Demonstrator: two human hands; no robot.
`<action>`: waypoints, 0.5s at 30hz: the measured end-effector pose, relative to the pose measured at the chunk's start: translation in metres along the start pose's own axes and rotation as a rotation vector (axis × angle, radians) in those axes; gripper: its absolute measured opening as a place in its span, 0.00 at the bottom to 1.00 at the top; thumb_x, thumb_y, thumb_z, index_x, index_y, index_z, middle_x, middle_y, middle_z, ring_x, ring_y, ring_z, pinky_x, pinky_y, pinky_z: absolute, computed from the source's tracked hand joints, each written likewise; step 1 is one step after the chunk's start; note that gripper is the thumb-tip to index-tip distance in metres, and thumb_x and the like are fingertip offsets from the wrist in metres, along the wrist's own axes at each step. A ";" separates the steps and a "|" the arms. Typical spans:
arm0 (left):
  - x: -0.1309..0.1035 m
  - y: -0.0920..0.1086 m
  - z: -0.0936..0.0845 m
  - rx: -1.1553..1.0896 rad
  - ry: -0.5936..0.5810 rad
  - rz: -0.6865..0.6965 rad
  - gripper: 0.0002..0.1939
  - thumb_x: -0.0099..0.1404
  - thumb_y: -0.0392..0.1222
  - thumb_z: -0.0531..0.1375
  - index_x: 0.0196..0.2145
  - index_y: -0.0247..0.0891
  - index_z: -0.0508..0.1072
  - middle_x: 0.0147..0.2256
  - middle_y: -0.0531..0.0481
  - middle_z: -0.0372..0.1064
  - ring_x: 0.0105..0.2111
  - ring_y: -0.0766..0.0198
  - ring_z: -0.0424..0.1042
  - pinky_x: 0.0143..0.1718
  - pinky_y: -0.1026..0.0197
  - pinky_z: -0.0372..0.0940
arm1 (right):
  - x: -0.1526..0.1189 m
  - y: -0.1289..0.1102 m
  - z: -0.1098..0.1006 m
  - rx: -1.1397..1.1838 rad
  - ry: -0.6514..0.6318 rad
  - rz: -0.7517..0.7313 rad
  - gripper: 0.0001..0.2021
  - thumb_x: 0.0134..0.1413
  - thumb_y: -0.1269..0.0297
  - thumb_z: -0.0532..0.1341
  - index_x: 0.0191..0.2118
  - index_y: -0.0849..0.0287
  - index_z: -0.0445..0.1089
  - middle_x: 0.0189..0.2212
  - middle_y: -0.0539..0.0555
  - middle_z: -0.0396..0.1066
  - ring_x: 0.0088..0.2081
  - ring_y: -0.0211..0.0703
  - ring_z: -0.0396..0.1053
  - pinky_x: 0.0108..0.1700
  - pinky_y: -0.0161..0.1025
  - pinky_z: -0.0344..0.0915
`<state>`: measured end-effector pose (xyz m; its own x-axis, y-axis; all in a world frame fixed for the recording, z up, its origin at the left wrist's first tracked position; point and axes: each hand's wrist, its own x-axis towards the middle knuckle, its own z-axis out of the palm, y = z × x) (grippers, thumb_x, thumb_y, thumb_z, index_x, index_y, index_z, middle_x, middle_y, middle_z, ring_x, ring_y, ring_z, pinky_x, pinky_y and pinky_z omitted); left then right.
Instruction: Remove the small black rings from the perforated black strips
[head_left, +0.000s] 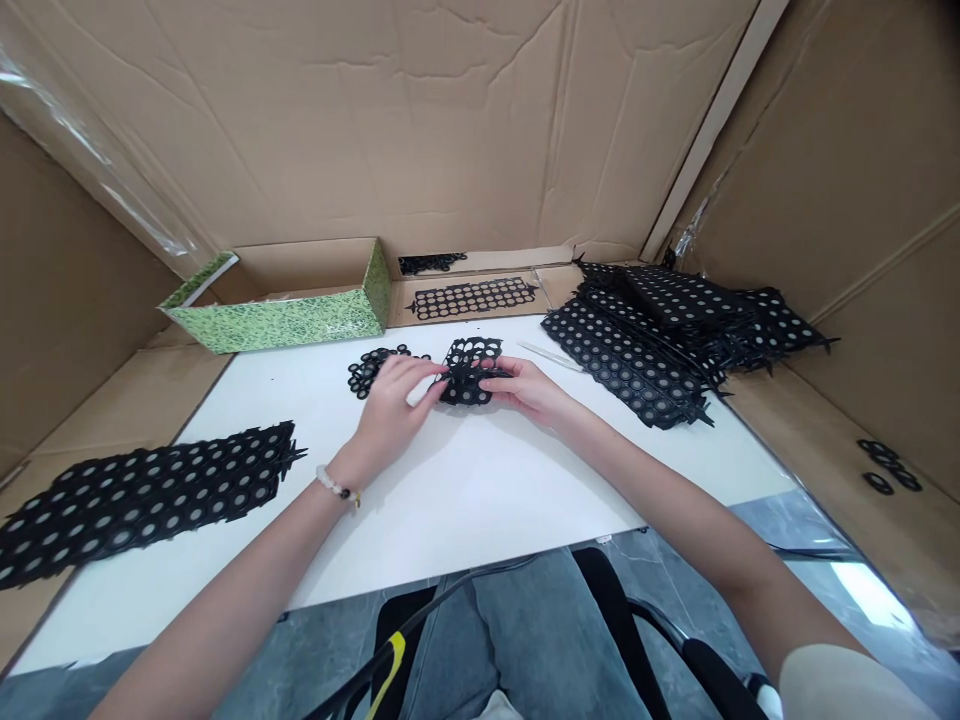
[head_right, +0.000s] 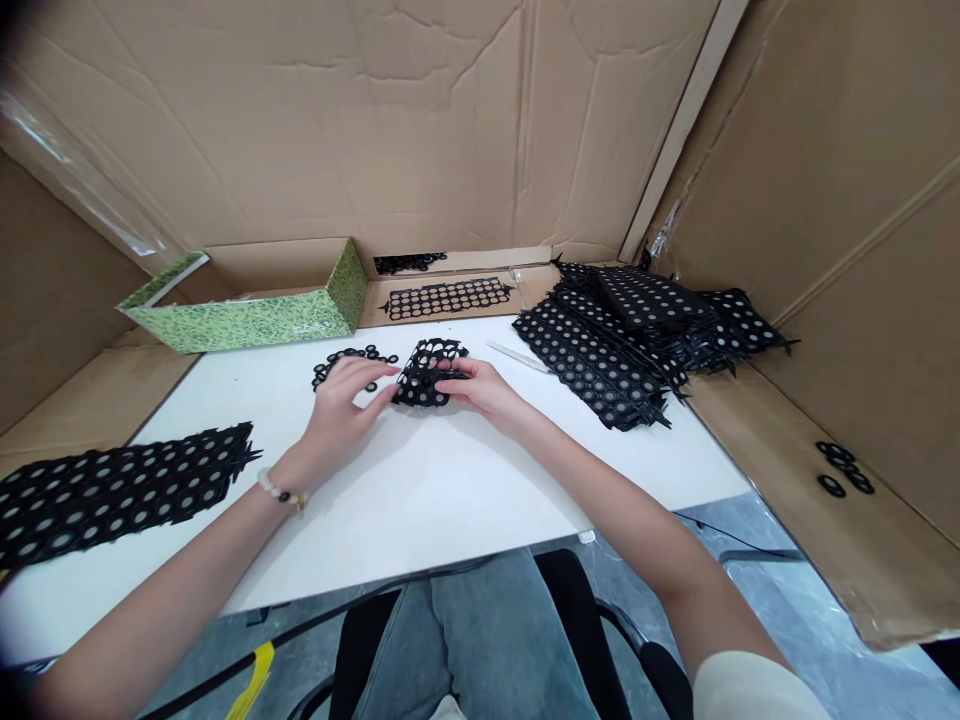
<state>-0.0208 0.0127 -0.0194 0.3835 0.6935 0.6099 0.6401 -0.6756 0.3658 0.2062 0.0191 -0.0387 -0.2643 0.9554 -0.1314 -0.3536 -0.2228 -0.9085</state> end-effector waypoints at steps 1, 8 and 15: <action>-0.002 0.008 0.003 -0.040 -0.033 0.028 0.12 0.69 0.47 0.59 0.46 0.41 0.78 0.44 0.45 0.78 0.47 0.54 0.71 0.52 0.49 0.65 | 0.000 0.001 0.001 -0.022 0.000 0.000 0.18 0.36 0.72 0.73 0.38 0.59 0.75 0.36 0.50 0.78 0.38 0.39 0.75 0.46 0.39 0.74; -0.012 0.022 0.016 -0.091 -0.034 -0.072 0.15 0.65 0.49 0.64 0.45 0.37 0.78 0.39 0.44 0.79 0.41 0.54 0.73 0.44 0.52 0.69 | -0.005 0.006 0.011 0.025 -0.079 -0.010 0.20 0.34 0.68 0.76 0.39 0.60 0.76 0.36 0.52 0.79 0.38 0.40 0.76 0.47 0.39 0.74; -0.012 0.022 0.016 -0.116 -0.086 -0.122 0.11 0.67 0.46 0.61 0.41 0.38 0.79 0.37 0.45 0.78 0.39 0.55 0.73 0.42 0.53 0.69 | -0.004 0.009 0.011 -0.117 -0.067 -0.043 0.20 0.36 0.67 0.75 0.40 0.61 0.77 0.30 0.51 0.78 0.33 0.40 0.75 0.40 0.39 0.75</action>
<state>-0.0008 -0.0067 -0.0295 0.3663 0.7873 0.4959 0.6062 -0.6063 0.5148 0.1940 0.0116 -0.0418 -0.3119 0.9476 -0.0686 -0.2599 -0.1546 -0.9532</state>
